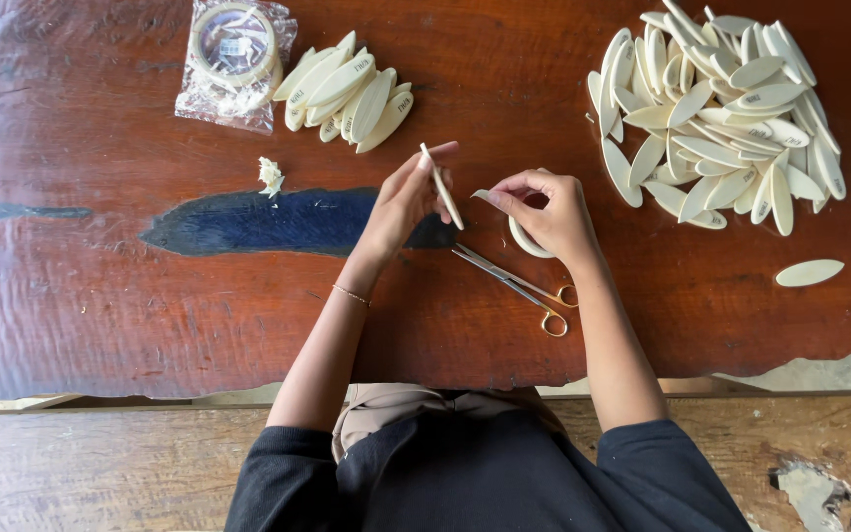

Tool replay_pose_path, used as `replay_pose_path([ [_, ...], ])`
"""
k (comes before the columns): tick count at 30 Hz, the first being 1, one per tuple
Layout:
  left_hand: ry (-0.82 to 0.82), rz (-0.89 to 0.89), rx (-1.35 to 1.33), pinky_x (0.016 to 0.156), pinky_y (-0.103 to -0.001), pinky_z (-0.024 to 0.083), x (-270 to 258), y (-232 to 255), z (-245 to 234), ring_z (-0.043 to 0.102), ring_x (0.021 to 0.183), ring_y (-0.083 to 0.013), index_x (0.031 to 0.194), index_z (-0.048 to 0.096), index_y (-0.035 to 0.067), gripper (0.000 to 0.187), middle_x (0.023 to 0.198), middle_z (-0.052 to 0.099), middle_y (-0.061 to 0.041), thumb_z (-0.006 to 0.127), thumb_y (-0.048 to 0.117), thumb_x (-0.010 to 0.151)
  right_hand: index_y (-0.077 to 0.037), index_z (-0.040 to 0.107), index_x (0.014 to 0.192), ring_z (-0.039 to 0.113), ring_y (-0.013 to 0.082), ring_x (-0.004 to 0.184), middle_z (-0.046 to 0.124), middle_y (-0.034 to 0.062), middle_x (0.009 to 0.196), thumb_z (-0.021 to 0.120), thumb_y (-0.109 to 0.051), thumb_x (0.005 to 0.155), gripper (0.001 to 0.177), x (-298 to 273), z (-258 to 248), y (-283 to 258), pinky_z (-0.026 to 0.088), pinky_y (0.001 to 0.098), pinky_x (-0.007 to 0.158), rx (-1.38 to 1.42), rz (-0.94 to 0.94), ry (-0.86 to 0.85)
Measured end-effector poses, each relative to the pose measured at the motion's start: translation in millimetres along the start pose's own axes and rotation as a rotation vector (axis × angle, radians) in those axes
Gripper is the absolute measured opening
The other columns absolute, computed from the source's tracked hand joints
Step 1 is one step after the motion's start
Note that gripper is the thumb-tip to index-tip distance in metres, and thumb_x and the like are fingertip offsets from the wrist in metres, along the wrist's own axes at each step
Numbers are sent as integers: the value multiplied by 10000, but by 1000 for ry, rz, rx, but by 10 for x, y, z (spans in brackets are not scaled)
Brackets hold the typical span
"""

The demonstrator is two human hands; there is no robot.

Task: The person applies thin white tape to the edges of multiple white oval blanks, uses scissors to cut the tape, and presses the tape onto the perimeter of each piece by hand.

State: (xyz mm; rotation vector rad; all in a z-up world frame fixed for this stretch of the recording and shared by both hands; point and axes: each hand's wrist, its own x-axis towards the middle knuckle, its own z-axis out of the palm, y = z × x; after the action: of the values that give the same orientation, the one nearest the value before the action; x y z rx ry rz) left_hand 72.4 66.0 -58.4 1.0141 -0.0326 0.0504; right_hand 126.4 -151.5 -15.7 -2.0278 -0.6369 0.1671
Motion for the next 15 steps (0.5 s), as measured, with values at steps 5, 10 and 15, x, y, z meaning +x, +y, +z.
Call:
replay_pose_path([
  [5,-23,79,254,867,-375,622,-30,-76,77,692,937,-170,1451,553,15,375,1090,708,-147,495,188,1124,-117,803,987,678,113,808,756,35,828,819,-229,944,121,-16,-30,-61,517,282,844,67,57,47],
  [10,104,121,305,863,-348,640,-73,-67,217,706,958,-138,1264,697,30,236,1073,771,-133,643,128,1057,-144,796,991,683,45,792,753,-20,800,807,-271,950,134,-49,-19,-179,506,205,815,111,137,76],
  [15,242,164,270,840,-370,670,-71,-202,142,725,892,-173,1292,672,43,299,905,749,-176,702,21,995,-71,787,974,674,48,749,746,45,763,800,-159,900,115,-43,91,-274,513,175,753,230,232,67],
])
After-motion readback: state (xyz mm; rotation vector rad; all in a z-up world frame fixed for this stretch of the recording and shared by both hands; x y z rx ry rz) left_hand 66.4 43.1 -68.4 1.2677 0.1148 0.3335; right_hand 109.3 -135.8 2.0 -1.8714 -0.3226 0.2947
